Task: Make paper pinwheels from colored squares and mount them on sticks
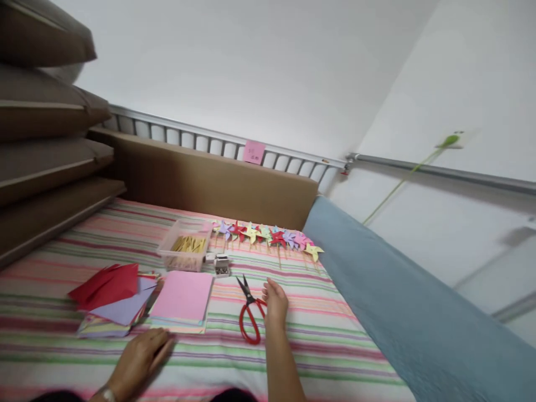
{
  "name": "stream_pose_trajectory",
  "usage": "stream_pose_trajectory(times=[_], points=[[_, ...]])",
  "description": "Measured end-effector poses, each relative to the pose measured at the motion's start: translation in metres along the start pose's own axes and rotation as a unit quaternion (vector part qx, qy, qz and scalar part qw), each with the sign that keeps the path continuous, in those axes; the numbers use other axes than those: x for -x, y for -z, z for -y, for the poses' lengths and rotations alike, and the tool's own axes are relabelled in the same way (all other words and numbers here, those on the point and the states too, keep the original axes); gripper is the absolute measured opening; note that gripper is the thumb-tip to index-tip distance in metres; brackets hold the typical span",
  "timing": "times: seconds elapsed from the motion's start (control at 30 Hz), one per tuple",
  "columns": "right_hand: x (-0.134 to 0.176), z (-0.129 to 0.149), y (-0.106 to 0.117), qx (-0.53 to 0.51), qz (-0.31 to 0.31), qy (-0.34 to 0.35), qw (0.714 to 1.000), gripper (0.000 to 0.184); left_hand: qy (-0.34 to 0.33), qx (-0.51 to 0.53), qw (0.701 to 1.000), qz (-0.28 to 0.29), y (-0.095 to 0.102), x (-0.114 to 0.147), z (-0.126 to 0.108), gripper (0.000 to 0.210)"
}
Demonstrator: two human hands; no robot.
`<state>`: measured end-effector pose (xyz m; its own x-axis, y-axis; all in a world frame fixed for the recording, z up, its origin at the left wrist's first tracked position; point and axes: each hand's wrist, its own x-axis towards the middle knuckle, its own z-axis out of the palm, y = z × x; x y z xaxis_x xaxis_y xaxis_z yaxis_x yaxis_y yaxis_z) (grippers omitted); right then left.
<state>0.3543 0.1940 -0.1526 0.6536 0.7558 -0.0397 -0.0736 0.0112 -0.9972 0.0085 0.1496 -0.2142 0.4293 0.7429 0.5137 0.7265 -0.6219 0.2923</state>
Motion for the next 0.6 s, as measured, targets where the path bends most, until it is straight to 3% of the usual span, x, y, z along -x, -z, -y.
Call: stream_pose_trajectory(times=[0.1, 0.17, 0.27, 0.4, 0.53, 0.6], points=[[0.037, 0.011, -0.069, -0.012, 0.098, 0.005, 0.995, 0.035, 0.015, 0.017, 1.000, 0.011, 0.005, 0.000, -0.005, 0.028], [0.061, 0.012, -0.115, 0.002, 0.164, 0.004, 0.986, 0.031, 0.022, 0.031, 0.999, 0.006, 0.006, 0.002, -0.007, 0.028], [0.090, 0.006, -0.166, 0.031, 0.238, 0.009, 0.971, 0.025, 0.028, 0.060, 0.998, -0.009, 0.009, 0.005, -0.007, 0.028], [0.111, -0.005, -0.195, 0.060, 0.296, 0.022, 0.953, 0.022, 0.047, 0.115, 0.990, -0.074, 0.039, 0.003, 0.015, 0.015], [0.120, -0.007, -0.203, 0.077, 0.328, 0.050, 0.940, 0.020, 0.186, 0.028, 0.951, -0.244, 0.088, -0.004, 0.071, 0.019], [0.124, -0.004, -0.203, 0.084, 0.341, 0.065, 0.934, 0.020, 0.252, -0.013, 0.937, -0.241, 0.105, -0.005, 0.100, 0.025]])
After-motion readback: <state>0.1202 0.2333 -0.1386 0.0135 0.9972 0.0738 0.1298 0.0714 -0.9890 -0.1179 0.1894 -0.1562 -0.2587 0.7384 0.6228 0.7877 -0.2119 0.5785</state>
